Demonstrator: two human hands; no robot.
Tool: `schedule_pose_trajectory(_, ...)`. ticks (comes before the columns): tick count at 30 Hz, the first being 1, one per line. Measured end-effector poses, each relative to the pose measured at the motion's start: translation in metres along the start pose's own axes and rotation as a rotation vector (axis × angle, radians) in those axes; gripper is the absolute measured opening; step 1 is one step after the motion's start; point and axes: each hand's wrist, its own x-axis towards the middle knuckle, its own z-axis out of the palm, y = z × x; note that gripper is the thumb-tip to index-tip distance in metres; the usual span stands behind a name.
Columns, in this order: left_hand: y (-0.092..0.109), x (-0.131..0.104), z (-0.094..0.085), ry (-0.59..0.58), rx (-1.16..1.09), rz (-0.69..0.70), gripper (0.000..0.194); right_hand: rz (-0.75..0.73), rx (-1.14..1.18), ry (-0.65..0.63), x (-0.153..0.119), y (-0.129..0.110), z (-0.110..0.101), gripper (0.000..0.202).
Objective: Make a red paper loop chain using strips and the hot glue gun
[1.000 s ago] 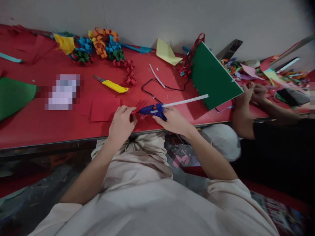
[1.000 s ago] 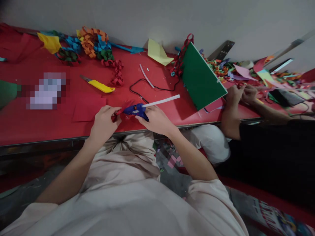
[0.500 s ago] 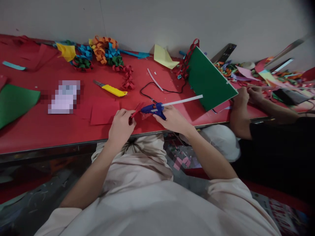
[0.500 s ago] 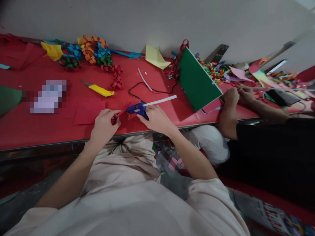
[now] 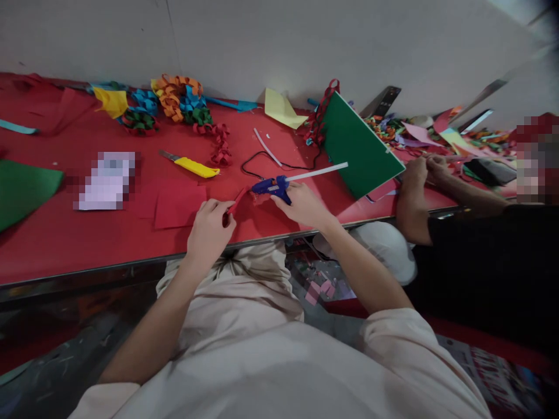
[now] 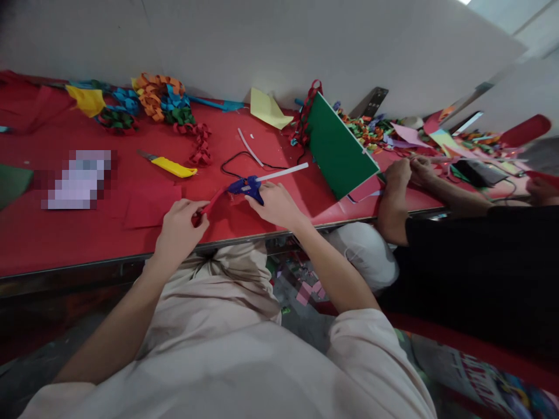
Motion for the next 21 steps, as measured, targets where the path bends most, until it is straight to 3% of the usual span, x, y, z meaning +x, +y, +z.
schedule_pose_trajectory(4, -0.001, 0.000, 0.000, 0.007, 0.002, 0.005, 0.033, 0.023, 0.085, 0.028, -0.002, 0.009, 0.001, 0.043)
schedule_pose_trajectory(9, 0.001, -0.005, -0.002, 0.020, 0.044, 0.039, 0.036, 0.153, 0.150, 0.165, -0.012, 0.038, 0.004, 0.043)
schedule_pose_trajectory(14, 0.004, -0.011, -0.009, 0.036, 0.028, 0.027, 0.031, 0.173, 0.250, 0.157, -0.030, 0.053, 0.014, 0.051)
schedule_pose_trajectory(16, 0.006, -0.014, -0.017, 0.036, -0.045, 0.012, 0.024, 0.229, 0.265, 0.341, -0.049, 0.043, 0.021, 0.056)
schedule_pose_trajectory(19, 0.009, -0.018, -0.033, 0.032, -0.122, 0.019, 0.022, 0.465, 0.212, 0.836, -0.086, 0.008, 0.027, 0.053)
schedule_pose_trajectory(20, 0.011, -0.020, -0.038, 0.031, -0.136, 0.032, 0.022, 0.475, 0.201, 0.882, -0.095, -0.007, 0.026, 0.050)
schedule_pose_trajectory(21, 0.013, -0.021, -0.044, 0.028, -0.146, 0.051, 0.023, 0.414, 0.216, 0.850, -0.101, -0.022, 0.022, 0.045)
